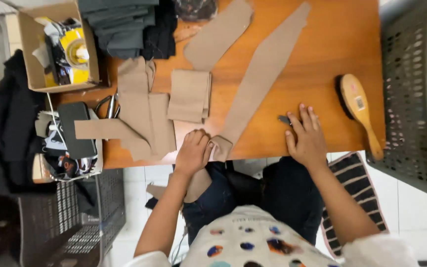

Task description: The person sits on the floor and uses scissors to trim the edges of a piece of beige fabric. They hold the fabric in their left hand and cut along the edges with their right hand, occasionally rotating the fabric to access different sides.

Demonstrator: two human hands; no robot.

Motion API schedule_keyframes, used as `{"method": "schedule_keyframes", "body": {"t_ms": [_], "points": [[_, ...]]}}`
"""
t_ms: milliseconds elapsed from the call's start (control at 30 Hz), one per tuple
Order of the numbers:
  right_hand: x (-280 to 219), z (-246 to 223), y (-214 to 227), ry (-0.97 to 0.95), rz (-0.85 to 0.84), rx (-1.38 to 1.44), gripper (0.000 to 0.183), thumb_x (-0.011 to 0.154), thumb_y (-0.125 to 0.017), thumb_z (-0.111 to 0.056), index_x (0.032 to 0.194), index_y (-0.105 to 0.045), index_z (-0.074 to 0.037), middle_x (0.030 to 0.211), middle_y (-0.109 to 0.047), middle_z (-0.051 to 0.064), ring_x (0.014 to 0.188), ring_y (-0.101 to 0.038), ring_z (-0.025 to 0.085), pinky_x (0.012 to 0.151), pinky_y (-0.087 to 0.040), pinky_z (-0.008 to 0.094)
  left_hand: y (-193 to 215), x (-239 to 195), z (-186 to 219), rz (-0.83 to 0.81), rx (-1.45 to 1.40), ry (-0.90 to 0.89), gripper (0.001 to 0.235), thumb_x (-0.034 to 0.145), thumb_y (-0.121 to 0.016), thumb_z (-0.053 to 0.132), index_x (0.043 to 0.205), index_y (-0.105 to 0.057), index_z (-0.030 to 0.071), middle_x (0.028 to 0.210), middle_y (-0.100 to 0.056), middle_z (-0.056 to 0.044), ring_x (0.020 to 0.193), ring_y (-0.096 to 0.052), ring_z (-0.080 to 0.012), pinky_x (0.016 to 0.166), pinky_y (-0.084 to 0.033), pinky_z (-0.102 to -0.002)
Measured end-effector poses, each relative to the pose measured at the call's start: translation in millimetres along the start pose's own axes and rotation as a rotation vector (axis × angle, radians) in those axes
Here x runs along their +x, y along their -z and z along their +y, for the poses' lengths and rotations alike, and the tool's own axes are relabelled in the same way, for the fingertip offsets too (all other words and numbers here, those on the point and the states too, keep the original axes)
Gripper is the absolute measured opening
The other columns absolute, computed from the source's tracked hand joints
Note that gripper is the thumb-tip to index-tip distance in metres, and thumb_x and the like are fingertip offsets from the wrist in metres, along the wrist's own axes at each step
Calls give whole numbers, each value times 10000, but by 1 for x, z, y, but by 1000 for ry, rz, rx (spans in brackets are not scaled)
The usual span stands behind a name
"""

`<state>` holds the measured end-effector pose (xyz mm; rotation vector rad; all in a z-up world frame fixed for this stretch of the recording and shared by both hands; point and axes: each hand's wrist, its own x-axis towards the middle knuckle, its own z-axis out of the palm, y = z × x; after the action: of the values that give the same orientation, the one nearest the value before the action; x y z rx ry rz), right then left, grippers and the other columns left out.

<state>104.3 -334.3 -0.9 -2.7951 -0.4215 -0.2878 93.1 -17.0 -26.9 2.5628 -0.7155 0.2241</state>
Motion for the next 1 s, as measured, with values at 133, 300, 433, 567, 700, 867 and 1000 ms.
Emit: {"method": "schedule_keyframes", "body": {"t_ms": [133,300,433,567,700,867,1000], "points": [[-5,-3,4,-30,28,22,428,827,-475,-264,1237,-492,-141,1343,-379,171,1248,-312,360,1027,-221,446,7,0,11,29,-24,2,233,885,-410,254,777,-493,65,781,-419,-71,765,-451,-254,715,-370,-338],[-6,3,3,0,15,21,428,831,-487,-281,1228,-503,-121,1303,-415,207,1235,-340,365,1032,-237,421,8,4,12,0,-141,32,205,800,-502,216,845,-516,16,815,-461,-140,822,-474,-336,779,-374,-406],[-12,7,1,-86,62,11,413,834,-481,-288,1227,-499,-161,1322,-404,168,1237,-340,335,1025,-244,419,3,7,9,-2,-131,-24,248,809,-477,323,782,-478,77,807,-411,-79,821,-453,-277,762,-364,-366],[-9,-4,-4,-48,55,11,403,843,-477,-268,1231,-503,-161,1316,-421,161,1237,-351,330,1027,-256,423,9,-9,1,2,-131,-30,186,782,-463,260,769,-484,76,794,-414,-74,827,-460,-278,786,-361,-369],[-14,1,0,-73,-2,26,372,884,-396,-205,1244,-487,-183,1307,-427,155,1236,-347,338,1022,-266,437,10,-5,6,40,-185,10,125,799,-425,177,753,-482,76,752,-405,-61,776,-466,-257,753,-371,-349],[-29,19,-26,-81,195,212,295,889,-449,-98,1168,-543,-113,1204,-514,110,1178,-419,284,1001,-299,382,16,-11,30,250,-547,347,98,810,-394,82,782,-479,43,715,-424,-93,699,-474,-273,695,-399,-370],[-50,-16,-6,-510,399,757,275,986,-250,-176,1070,-499,-95,719,-546,19,570,-549,128,640,-459,278,35,-29,88,484,-646,603,66,812,-429,86,858,-473,68,618,-473,-104,605,-498,-230,619,-416,-347]]}}
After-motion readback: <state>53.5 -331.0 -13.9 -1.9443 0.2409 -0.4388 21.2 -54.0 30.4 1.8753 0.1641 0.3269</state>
